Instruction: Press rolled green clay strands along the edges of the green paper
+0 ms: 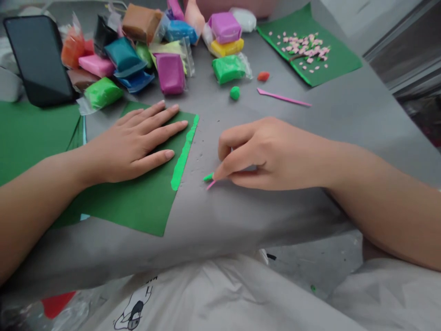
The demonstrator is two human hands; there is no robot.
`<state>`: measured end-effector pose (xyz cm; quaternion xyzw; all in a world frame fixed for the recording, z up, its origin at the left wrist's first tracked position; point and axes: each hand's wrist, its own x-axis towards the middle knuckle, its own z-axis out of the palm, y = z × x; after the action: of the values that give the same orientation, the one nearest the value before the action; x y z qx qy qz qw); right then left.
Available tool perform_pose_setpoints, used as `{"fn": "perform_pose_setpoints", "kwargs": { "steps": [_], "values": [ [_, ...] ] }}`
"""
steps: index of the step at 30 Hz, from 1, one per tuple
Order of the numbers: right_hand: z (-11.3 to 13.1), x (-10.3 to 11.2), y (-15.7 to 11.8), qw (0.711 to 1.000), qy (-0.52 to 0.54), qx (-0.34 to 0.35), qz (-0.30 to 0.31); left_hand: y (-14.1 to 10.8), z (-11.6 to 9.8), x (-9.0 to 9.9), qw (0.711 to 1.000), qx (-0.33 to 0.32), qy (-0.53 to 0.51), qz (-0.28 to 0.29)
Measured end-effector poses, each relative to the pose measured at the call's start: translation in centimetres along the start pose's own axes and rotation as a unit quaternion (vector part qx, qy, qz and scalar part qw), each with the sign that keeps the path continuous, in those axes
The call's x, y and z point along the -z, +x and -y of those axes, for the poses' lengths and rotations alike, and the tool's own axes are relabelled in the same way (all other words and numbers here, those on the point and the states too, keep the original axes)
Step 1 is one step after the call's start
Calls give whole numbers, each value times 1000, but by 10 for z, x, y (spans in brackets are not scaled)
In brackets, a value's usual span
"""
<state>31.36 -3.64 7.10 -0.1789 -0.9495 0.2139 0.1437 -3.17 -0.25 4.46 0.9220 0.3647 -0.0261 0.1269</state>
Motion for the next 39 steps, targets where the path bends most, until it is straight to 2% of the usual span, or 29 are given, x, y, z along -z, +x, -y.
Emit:
{"fn": "perform_pose_setpoints", "kwargs": {
  "steps": [2, 6, 8, 11, 12, 13, 15, 16, 18, 20, 22, 24, 27, 29, 31, 33, 35, 37, 39],
  "values": [
    [-4, 4, -1, 999, 8, -26, -29, 0, 1, 0, 999, -13, -19, -40],
    [-21, -1, -4, 982, -46, -100, -152, -1, -3, 0, 988, -47, -44, -139],
    [-29, -5, -6, 973, -54, -122, -187, -2, -13, 3, 982, -61, -47, -172],
    [-29, -12, -4, 976, -22, -87, -197, -3, -39, 10, 965, -40, -126, -228],
    [-27, -14, -3, 977, -19, -61, -205, -3, -48, 12, 959, 6, -200, -200],
    [-23, -17, -1, 976, -23, -33, -214, -3, -57, 15, 938, 57, -291, -180],
    [-14, -24, 4, 971, -46, 14, -236, -2, -72, 19, 886, 114, -432, -122],
    [-9, -28, 6, 967, -60, 28, -244, -2, -77, 19, 865, 132, -474, -97],
    [-1, -32, 9, 963, -80, 45, -255, -1, -81, 20, 844, 152, -509, -69],
    [4, -31, 11, 959, -86, 49, -264, -1, -81, 19, 831, 165, -525, -85],
    [4, -22, 8, 957, -94, 36, -273, -1, -77, 19, 814, 165, -542, -131],
    [-6, -9, 1, 957, -115, -24, -264, -1, -72, 22, 794, 164, -557, -179],
    [-36, 11, -18, 953, -164, -198, -162, -2, -64, 30, 779, 181, -552, -233],
    [-57, 18, -29, 954, -168, -222, -115, -4, -62, 35, 777, 191, -545, -252],
    [-65, 20, -34, 953, -187, -217, -97, -5, -62, 38, 771, 187, -557, -246],
    [-55, 18, -30, 950, -203, -206, -117, -5, -64, 39, 758, 188, -583, -224],
    [-32, 13, -16, 949, -193, -189, -164, -6, -70, 38, 744, 197, -608, -192],
    [-6, 5, 3, 955, -129, -126, -235, -6, -78, 36, 735, 196, -630, -154],
    [14, -4, 21, 963, -72, -82, -247, -7, -88, 34, 731, 175, -650, -114]
  ]
}}
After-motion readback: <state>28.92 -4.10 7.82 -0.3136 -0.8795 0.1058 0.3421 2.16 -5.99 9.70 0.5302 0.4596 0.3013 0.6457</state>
